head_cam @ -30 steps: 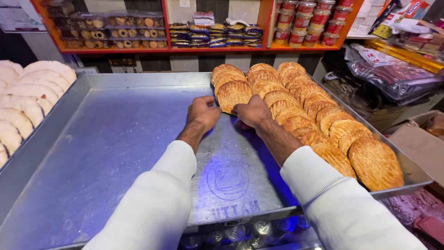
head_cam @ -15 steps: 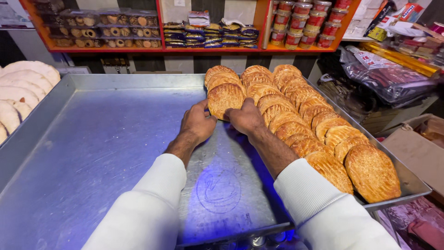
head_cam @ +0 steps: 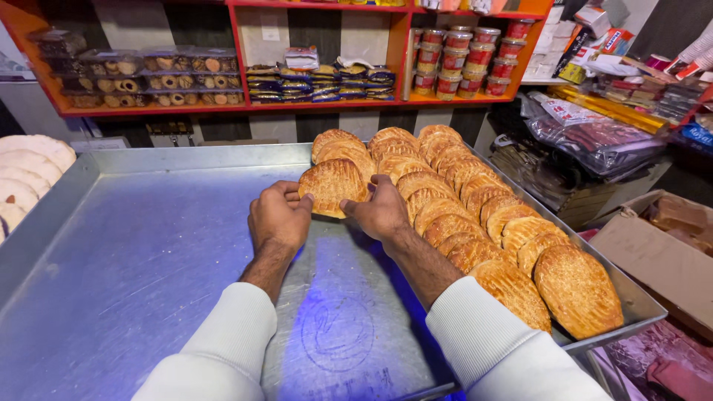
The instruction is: The person organizes flatbread rounds by hand, picking up one piece at a time to check both sides and then placing it into a metal tray with other rounds.
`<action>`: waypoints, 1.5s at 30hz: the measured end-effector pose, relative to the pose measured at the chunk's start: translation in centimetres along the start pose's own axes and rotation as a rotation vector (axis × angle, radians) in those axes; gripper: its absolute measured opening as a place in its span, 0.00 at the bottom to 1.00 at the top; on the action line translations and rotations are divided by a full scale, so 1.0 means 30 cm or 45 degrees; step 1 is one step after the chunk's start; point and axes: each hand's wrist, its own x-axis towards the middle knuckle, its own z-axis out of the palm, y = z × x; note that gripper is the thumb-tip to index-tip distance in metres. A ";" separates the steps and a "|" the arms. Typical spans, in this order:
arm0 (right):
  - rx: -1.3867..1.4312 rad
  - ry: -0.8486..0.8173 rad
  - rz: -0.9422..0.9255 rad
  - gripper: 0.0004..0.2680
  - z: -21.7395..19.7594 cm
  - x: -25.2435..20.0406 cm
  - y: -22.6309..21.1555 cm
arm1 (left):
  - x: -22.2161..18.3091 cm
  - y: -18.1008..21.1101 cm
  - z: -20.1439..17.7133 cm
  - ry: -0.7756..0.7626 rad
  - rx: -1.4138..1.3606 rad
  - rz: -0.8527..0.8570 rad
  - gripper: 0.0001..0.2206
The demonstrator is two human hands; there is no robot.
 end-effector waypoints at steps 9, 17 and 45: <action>0.698 -0.134 -0.034 0.17 0.025 0.022 -0.009 | 0.062 0.025 -0.082 0.012 -0.176 0.144 0.26; 0.927 -0.357 0.012 0.16 0.041 -0.020 -0.028 | -0.037 0.070 -0.130 -0.234 -0.841 -0.034 0.30; 1.064 -0.313 0.077 0.13 0.040 0.026 -0.010 | -0.052 0.080 -0.148 -0.314 -0.997 -0.177 0.33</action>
